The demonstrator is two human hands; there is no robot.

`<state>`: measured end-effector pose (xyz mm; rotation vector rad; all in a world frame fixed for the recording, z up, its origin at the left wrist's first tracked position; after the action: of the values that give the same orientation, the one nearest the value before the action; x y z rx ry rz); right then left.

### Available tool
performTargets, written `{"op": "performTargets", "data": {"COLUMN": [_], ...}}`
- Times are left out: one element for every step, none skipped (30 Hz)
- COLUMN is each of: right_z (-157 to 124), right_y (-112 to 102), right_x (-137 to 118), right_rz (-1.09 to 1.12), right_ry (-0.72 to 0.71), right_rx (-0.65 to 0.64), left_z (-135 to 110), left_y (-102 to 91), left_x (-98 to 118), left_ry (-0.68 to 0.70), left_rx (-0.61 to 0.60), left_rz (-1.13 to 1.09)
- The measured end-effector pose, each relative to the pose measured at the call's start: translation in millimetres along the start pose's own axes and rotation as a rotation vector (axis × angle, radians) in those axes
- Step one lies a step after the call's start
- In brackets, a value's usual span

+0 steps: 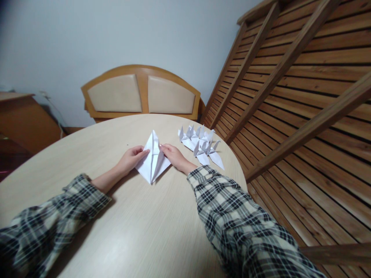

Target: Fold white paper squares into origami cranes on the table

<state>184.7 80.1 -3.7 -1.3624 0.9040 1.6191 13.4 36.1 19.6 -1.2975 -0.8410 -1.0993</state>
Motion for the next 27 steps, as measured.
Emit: {"op": "performTargets", "data": {"right_z": [-0.3,-0.7,-1.1,-1.4,-1.8,-2.2,-2.6,-2.9,-3.2,-3.5,-3.8,-4.1,-4.3,-4.6,-4.9,-5.3,-5.6,-5.9,-6.2,-6.5,-6.8,-7.1,-7.4,-7.9,-8.3,-8.8,-9.2], "right_y": [0.4,0.8,0.9,1.0,1.0,1.2,1.4,1.7,2.0,2.2,2.4,2.5,2.6,2.7,2.8,2.8,2.8,2.9,2.9,2.9,2.7,2.3,1.8,1.5,1.3,1.3,1.3], "right_x": [0.6,0.8,0.6,0.0,-0.8,-1.7,-2.5,-3.2,-3.8,-4.4,-5.0,-5.6,-6.1,-6.8,-7.3,-7.9,-8.4,-8.9,-9.5,-10.1,-10.7,-11.4,-12.1,-12.9,-13.8,-14.7,-15.5], "right_rz": [0.004,0.002,-0.006,-0.019,-0.034,-0.047,-0.055,-0.060,-0.064,-0.067,-0.066,-0.058,-0.036,-0.003,0.039,0.084,0.126,0.162,0.194,0.222,0.248,0.271,0.288,0.297,0.298,0.289,0.274], "right_ry": [0.011,0.017,0.017,0.012,0.004,-0.004,-0.010,-0.014,-0.015,-0.015,-0.012,-0.005,0.009,0.027,0.052,0.081,0.108,0.132,0.149,0.159,0.161,0.156,0.149,0.141,0.134,0.128,0.123], "right_rx": [-0.005,-0.008,-0.007,-0.004,-0.002,-0.002,-0.005,-0.010,-0.013,-0.014,-0.012,-0.009,-0.004,0.002,0.010,0.017,0.025,0.028,0.026,0.022,0.017,0.014,0.012,0.008,0.004,0.000,0.001], "left_z": [0.1,0.3,0.4,0.5,0.5,0.5,0.4,0.3,0.3,0.5,0.7,0.9,1.0,1.0,0.7,0.2,-0.6,-1.6,-2.6,-3.6,-4.4,-4.8,-4.8,-4.5,-3.9,-3.1,-2.4], "left_y": [0.2,0.2,0.1,0.1,0.1,0.1,0.1,0.2,0.3,0.3,0.4,0.5,0.8,0.9,1.1,1.2,1.4,1.7,2.0,2.5,3.1,3.6,4.1,4.7,5.3,6.0,6.7], "left_x": [-0.3,-0.6,-0.7,-0.6,-0.4,-0.1,0.2,0.4,0.4,0.2,-0.3,-1.0,-1.6,-2.1,-2.2,-1.7,-0.7,0.7,2.5,4.3,5.7,6.7,7.1,6.8,6.1,5.0,3.8], "left_ry": [0.002,0.005,0.008,0.012,0.014,0.016,0.018,0.019,0.019,0.019,0.017,0.015,0.011,0.007,0.004,0.002,0.002,0.004,0.007,0.010,0.011,0.011,0.011,0.009,0.008,0.007,0.006], "left_rx": [-0.003,-0.004,-0.005,-0.005,-0.007,-0.009,-0.010,-0.010,-0.009,-0.005,-0.003,-0.002,-0.005,-0.009,-0.015,-0.025,-0.038,-0.055,-0.076,-0.100,-0.122,-0.142,-0.158,-0.172,-0.185,-0.198,-0.211], "left_rz": [-0.006,-0.009,-0.009,-0.006,-0.001,0.003,0.008,0.011,0.013,0.015,0.018,0.022,0.026,0.033,0.041,0.048,0.055,0.059,0.063,0.066,0.070,0.076,0.082,0.091,0.101,0.113,0.127]}}
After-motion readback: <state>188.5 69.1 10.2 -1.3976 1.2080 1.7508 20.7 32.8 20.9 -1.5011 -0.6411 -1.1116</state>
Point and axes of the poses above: each hand's wrist, its own z-axis towards the middle knuckle, its own y-axis out of the palm, x = y × z, the point moved 4 cm from there along z, towards the middle knuckle, and after that the axes turned 7 degrees about z, right-handed, at the moved point
